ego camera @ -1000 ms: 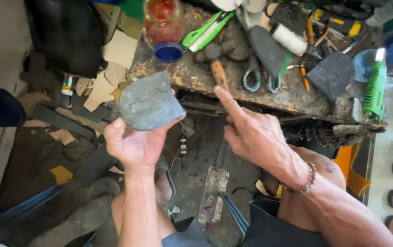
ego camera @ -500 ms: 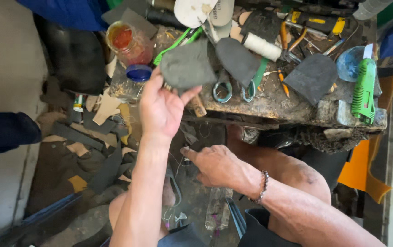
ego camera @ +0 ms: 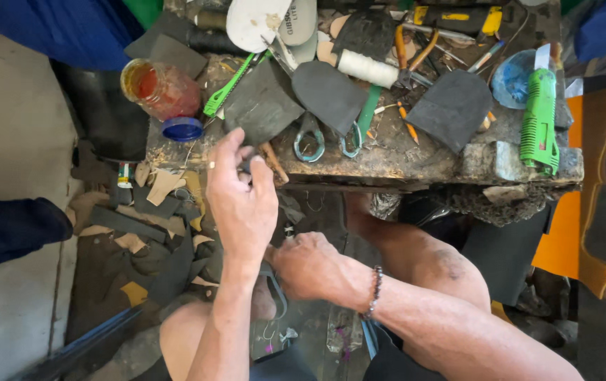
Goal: The person marks a rolled sheet of black rubber with a pencil, then uses a green utility knife to cut a curved shape from the roll. After cutting, the person applies a reddish substance from a jar onto the cut piece using a brush and inspects the surface.
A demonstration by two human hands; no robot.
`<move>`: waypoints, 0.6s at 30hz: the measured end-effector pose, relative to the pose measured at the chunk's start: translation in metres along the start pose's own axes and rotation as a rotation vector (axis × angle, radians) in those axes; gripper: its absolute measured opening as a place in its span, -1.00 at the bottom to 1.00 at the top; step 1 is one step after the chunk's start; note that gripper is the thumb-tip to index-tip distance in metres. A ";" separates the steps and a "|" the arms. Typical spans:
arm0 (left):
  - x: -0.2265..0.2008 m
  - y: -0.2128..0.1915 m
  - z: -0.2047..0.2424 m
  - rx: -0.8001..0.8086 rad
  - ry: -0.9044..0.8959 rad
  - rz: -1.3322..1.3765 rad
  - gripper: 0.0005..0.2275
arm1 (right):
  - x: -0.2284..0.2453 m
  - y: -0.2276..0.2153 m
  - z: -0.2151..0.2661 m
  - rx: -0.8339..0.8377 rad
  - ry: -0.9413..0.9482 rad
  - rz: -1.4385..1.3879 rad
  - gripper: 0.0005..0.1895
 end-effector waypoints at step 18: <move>-0.027 0.145 0.000 0.388 0.861 -0.935 -0.63 | 0.012 0.015 0.006 -0.779 -0.313 0.055 -0.91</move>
Point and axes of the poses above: each hand's wrist, its own z-axis away from the middle knuckle, its own y-axis out of the palm, x = y × z, the point moved 10 cm from there along -z, towards the middle knuckle, and after that the axes turned 3 degrees about -y, right-handed, at the moved point
